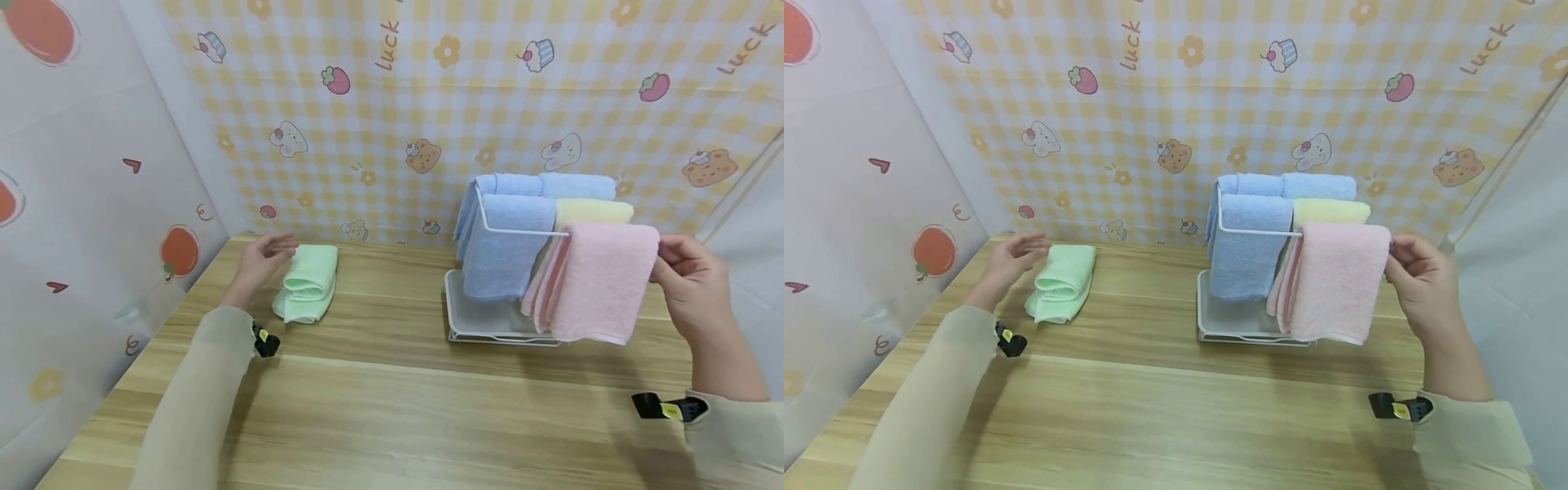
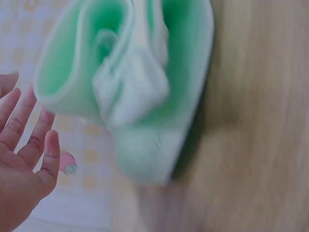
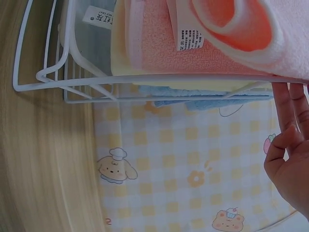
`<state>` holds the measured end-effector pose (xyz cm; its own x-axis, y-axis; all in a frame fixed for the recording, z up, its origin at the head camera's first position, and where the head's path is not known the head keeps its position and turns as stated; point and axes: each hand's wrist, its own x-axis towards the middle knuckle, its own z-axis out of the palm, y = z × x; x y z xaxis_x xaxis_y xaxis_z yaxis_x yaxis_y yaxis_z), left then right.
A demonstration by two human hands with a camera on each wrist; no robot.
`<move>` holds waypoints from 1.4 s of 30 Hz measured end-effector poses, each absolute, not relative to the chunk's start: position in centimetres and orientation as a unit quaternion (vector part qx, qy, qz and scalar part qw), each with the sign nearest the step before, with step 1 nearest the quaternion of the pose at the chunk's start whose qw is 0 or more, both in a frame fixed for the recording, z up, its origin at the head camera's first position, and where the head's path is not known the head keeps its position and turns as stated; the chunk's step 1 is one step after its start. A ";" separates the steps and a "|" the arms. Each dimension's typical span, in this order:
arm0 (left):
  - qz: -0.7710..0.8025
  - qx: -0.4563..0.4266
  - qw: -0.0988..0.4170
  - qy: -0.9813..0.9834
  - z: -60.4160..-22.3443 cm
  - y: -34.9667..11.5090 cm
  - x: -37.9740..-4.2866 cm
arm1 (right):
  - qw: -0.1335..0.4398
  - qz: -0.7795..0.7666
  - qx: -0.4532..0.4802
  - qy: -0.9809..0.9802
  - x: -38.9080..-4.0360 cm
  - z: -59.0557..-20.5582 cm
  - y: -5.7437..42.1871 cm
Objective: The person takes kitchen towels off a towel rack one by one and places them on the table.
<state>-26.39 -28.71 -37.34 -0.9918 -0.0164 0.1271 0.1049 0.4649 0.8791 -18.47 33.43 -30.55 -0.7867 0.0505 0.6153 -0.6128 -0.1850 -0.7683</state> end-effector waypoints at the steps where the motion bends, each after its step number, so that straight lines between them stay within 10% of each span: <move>1: -0.523 -0.031 0.060 -0.850 -37.1 -28.3 -26.3 | 0.228 0.731 0.234 -0.599 -18.5 -30.6 33.4; 42: -0.589 -0.353 0.028 -0.726 -28.7 -7.1 -20.9 | 0.213 0.739 0.257 -0.586 -18.3 -30.6 33.4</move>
